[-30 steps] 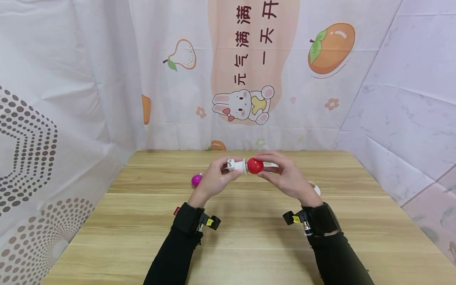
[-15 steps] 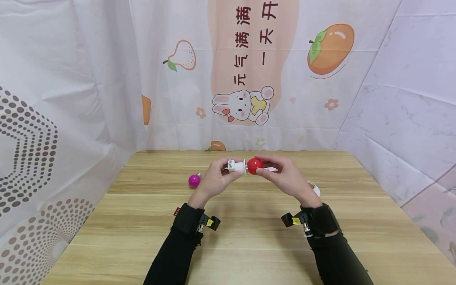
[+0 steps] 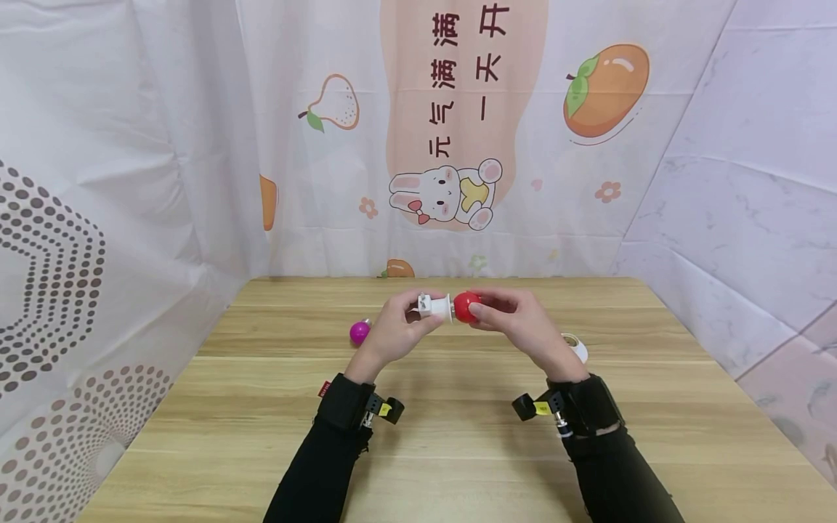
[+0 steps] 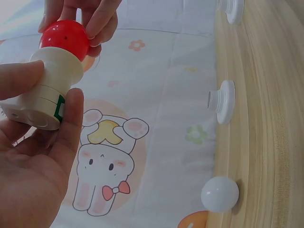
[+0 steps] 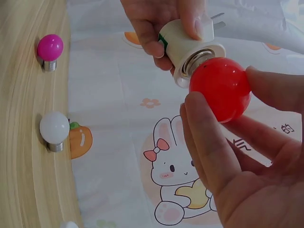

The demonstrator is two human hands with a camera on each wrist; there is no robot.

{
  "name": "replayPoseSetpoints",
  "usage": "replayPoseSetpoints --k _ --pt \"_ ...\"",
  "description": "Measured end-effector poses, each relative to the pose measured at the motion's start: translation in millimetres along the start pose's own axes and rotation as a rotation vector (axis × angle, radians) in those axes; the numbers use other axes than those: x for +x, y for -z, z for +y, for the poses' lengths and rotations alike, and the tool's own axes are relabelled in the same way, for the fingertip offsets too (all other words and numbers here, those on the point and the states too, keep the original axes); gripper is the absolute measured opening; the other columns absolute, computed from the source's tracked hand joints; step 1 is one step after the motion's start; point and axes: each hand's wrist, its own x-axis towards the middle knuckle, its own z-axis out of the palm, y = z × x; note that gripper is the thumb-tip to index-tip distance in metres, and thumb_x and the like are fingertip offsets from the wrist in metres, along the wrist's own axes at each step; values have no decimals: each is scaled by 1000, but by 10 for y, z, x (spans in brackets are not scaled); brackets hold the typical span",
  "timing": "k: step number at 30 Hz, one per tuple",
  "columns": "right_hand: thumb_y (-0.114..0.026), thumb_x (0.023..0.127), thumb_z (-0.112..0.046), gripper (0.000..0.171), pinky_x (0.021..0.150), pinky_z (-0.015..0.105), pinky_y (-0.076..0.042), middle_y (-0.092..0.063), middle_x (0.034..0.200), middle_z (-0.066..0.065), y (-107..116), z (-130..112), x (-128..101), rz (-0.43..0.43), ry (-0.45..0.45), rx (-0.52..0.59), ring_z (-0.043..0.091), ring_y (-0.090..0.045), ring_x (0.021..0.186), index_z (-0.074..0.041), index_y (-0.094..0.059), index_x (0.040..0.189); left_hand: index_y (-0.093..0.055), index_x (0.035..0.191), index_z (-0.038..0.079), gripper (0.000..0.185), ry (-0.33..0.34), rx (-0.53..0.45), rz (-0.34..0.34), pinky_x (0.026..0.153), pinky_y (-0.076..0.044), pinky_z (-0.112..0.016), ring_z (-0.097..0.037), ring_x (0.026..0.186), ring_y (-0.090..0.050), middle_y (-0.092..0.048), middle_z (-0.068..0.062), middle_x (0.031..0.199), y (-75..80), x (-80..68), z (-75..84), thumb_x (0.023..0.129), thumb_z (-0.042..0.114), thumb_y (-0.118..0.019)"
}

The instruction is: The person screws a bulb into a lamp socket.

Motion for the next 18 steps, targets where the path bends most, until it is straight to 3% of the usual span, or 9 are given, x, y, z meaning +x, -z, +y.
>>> replayPoseSetpoints --k 10,18 --pt "-71 97 -29 45 89 36 -58 -68 122 18 -8 -10 8 -6 -40 43 30 -72 100 -1 -65 131 -66 127 2 34 15 22 5 84 -57 -29 -22 95 -63 -66 -14 115 -3 -5 7 94 7 -71" --pt "-68 99 -29 52 87 41 -59 -65 123 21 -6 -6 5 -20 -10 -33 31 -71 102 -1 -57 141 -65 128 1 35 29 -5 3 88 -56 -32 -23 99 -62 -65 -14 117 11 -17 17 94 7 -70"
